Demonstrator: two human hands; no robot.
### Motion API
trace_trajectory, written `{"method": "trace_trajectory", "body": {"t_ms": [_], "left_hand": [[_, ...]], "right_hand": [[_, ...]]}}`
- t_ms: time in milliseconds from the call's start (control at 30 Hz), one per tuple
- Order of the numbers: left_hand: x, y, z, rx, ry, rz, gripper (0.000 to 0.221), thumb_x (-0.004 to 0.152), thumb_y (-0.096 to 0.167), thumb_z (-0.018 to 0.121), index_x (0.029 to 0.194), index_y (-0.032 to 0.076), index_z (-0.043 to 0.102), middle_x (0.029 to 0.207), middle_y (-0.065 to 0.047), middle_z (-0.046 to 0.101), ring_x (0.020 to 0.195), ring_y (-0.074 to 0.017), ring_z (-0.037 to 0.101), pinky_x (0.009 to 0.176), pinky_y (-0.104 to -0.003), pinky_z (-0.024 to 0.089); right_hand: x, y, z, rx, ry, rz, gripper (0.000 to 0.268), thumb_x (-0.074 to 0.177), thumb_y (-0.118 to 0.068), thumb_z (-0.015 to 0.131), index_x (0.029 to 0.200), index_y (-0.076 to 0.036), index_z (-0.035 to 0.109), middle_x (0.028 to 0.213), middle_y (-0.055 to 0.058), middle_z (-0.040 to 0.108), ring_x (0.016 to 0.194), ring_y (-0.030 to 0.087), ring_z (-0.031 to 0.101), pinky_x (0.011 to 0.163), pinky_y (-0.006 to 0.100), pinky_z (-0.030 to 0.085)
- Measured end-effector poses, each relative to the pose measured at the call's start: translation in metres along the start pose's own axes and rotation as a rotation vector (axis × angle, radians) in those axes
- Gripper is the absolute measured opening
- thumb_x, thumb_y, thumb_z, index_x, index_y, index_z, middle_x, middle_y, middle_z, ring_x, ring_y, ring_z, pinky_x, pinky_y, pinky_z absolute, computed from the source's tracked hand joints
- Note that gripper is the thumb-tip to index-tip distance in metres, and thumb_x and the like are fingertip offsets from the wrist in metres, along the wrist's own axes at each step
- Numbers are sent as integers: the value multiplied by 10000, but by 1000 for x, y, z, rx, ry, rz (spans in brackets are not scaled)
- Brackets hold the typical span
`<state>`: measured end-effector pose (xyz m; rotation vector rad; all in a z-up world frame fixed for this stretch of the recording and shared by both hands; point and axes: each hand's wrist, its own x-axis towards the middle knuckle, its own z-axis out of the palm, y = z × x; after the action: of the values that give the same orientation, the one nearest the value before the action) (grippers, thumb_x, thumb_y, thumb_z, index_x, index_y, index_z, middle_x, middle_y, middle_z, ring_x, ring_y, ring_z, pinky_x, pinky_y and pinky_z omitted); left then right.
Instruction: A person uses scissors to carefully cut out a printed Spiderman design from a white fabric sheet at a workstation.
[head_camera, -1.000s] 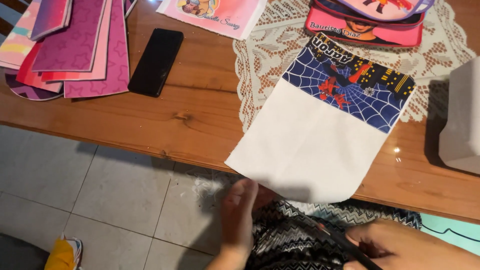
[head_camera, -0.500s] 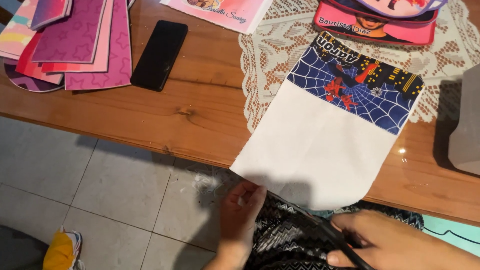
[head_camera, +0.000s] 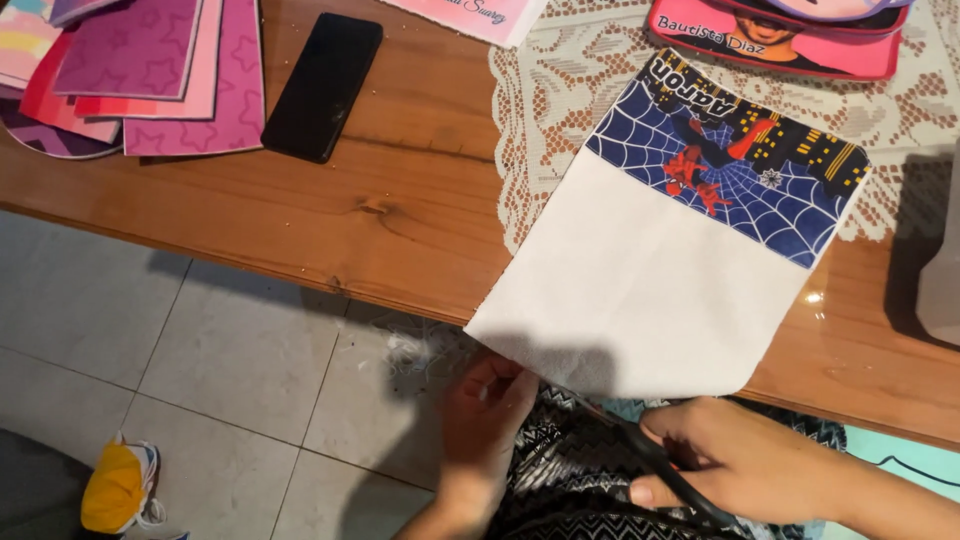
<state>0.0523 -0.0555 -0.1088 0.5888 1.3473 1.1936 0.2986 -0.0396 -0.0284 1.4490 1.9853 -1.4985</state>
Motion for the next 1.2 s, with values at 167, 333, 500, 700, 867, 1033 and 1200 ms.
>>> {"method": "trace_trajectory", "body": {"t_ms": [167, 333, 500, 700, 867, 1033, 1200], "left_hand": [[1, -2, -2, -27, -29, -21, 168, 849, 62, 755, 723, 86, 647, 626, 23, 539, 628, -48, 406, 595, -254, 314], [-1, 4, 0, -2, -28, -32, 168, 837, 41, 750, 720, 84, 636, 630, 5, 544, 632, -65, 437, 608, -255, 350], [-3, 6, 0, -32, -43, -21, 198, 841, 26, 740, 716, 94, 603, 640, 7, 523, 651, -67, 431, 629, -257, 353], [-3, 3, 2, -9, -19, -34, 199, 838, 19, 739, 720, 99, 600, 644, 8, 525, 651, -65, 415, 627, -252, 330], [-4, 7, 3, 21, -29, -41, 156, 816, 27, 706, 700, 85, 620, 647, -7, 577, 676, -84, 457, 668, -275, 370], [-6, 10, 3, 29, -26, -48, 167, 811, 43, 721, 690, 93, 616, 636, 3, 566, 654, -74, 438, 645, -275, 359], [-8, 14, 4, 41, -28, -35, 162, 815, 29, 714, 698, 94, 623, 634, 5, 557, 636, -77, 437, 620, -270, 355]], "right_hand": [[7, 5, 4, 127, 52, 33, 454, 790, -616, 886, 717, -197, 728, 587, -73, 572, 578, 63, 487, 535, 279, 375], [6, 9, 8, 125, 79, 24, 448, 793, -603, 890, 699, -193, 733, 573, -73, 599, 563, 64, 502, 529, 278, 396], [6, 16, 15, 89, 108, 1, 472, 800, -634, 866, 684, -201, 718, 557, -78, 591, 546, 63, 496, 508, 290, 398], [4, 20, 19, 7, 148, -19, 510, 791, -711, 815, 667, -231, 697, 535, -82, 576, 523, 76, 506, 501, 308, 400], [1, 16, 20, -16, 135, 22, 521, 787, -739, 773, 665, -236, 711, 540, -100, 627, 520, 49, 570, 500, 282, 449], [0, 14, 18, 12, 122, 45, 527, 789, -716, 805, 646, -220, 704, 533, -89, 605, 518, 46, 546, 496, 286, 417], [1, -6, 8, 41, 86, 144, 492, 776, -672, 884, 663, -221, 727, 558, -88, 599, 570, 39, 503, 524, 273, 383]]}}
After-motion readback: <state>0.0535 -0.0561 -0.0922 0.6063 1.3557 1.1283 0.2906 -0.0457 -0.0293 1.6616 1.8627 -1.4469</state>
